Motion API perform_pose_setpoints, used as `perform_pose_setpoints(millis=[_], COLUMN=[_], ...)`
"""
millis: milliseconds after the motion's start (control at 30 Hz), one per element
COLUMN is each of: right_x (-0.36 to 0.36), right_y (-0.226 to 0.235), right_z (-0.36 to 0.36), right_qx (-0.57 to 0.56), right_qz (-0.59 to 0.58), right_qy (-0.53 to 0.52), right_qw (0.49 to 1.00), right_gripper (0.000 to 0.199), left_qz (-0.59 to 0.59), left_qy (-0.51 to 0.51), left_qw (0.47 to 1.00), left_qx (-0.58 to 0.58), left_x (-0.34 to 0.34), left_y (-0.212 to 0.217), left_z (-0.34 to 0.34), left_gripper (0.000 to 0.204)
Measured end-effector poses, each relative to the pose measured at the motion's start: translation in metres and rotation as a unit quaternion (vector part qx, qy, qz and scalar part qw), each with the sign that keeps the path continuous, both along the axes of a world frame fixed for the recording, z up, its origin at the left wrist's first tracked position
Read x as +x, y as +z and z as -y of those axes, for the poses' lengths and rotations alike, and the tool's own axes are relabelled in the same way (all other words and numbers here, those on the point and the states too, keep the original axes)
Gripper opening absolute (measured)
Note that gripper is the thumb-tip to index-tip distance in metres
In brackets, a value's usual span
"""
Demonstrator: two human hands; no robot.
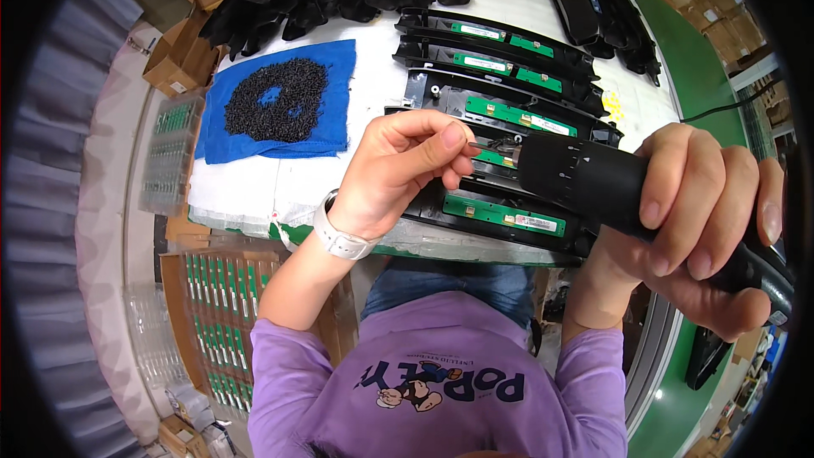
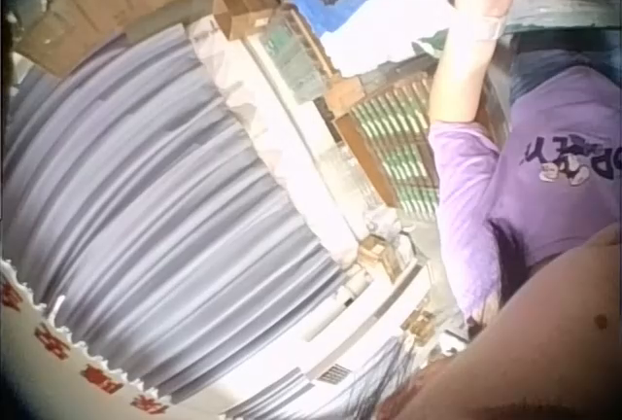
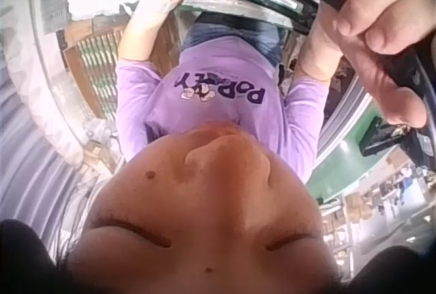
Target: Assembling electronic components by inserting small pins and mounting circuit boards onto plastic housings.
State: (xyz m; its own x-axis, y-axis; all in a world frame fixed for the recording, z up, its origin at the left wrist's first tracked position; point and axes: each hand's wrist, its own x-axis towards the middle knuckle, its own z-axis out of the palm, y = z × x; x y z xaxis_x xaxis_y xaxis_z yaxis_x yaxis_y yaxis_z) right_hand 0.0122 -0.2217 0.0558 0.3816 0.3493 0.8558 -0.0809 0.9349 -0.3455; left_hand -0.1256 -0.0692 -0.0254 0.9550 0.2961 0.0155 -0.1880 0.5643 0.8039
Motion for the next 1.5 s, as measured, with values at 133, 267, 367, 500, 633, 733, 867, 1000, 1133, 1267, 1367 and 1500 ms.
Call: perform_pose_setpoints(millis=[133,267,367,500,633,733,867,1000,1133,1267,1367,1500], right_x=[0.000,0.000,0.001,0.001,0.009,0.014,0.014,0.011,0.001,0.005,0.005,-0.001], right_y=[-0.002,-0.005,-0.006,-0.007,-0.007,-0.010,-0.004,-0.009,-0.012,-0.019,-0.020,-0.020], right_z=[-0.001,-0.002,0.002,0.004,0.004,0.004,0.002,-0.003,-0.009,-0.016,-0.016,-0.017], right_qx=[-0.015,-0.014,-0.020,-0.037,-0.067,-0.094,-0.177,-0.201,-0.229,-0.251,-0.271,-0.296], right_qz=[0.009,0.017,0.051,0.084,0.083,0.086,0.083,0.084,0.087,0.092,0.096,0.107], right_qy=[-0.017,-0.020,-0.029,-0.039,-0.009,0.017,0.057,0.046,0.031,0.032,0.020,0.011], right_qw=[1.000,1.000,0.998,0.995,0.994,0.992,0.979,0.975,0.969,0.963,0.957,0.949], right_gripper=[0.042,0.044,0.044,0.045,0.047,0.048,0.049,0.047,0.045,0.043,0.042,0.040], left_qz=[-0.007,-0.021,-0.040,-0.065,-0.073,-0.046,-0.057,-0.056,-0.048,-0.062,-0.059,-0.048], left_qy=[0.008,0.007,0.002,-0.006,0.036,0.094,0.140,0.160,0.159,0.165,0.160,0.159], left_qw=[1.000,1.000,0.999,0.997,0.983,0.958,0.931,0.919,0.915,0.914,0.916,0.916], left_qx=[0.003,0.005,0.016,0.047,0.165,0.267,0.333,0.357,0.368,0.365,0.364,0.366], left_x=[0.001,0.001,0.002,0.000,0.001,0.005,0.005,0.007,0.008,0.004,0.005,0.005], left_y=[0.000,0.001,0.002,0.005,0.004,0.002,-0.006,-0.011,-0.012,-0.012,-0.014,-0.015], left_z=[0.002,0.002,0.000,-0.003,-0.004,-0.004,-0.005,-0.001,0.001,0.001,0.001,0.001], left_gripper=[0.017,0.018,0.020,0.024,0.025,0.020,0.013,0.008,0.007,0.007,0.006,0.006])
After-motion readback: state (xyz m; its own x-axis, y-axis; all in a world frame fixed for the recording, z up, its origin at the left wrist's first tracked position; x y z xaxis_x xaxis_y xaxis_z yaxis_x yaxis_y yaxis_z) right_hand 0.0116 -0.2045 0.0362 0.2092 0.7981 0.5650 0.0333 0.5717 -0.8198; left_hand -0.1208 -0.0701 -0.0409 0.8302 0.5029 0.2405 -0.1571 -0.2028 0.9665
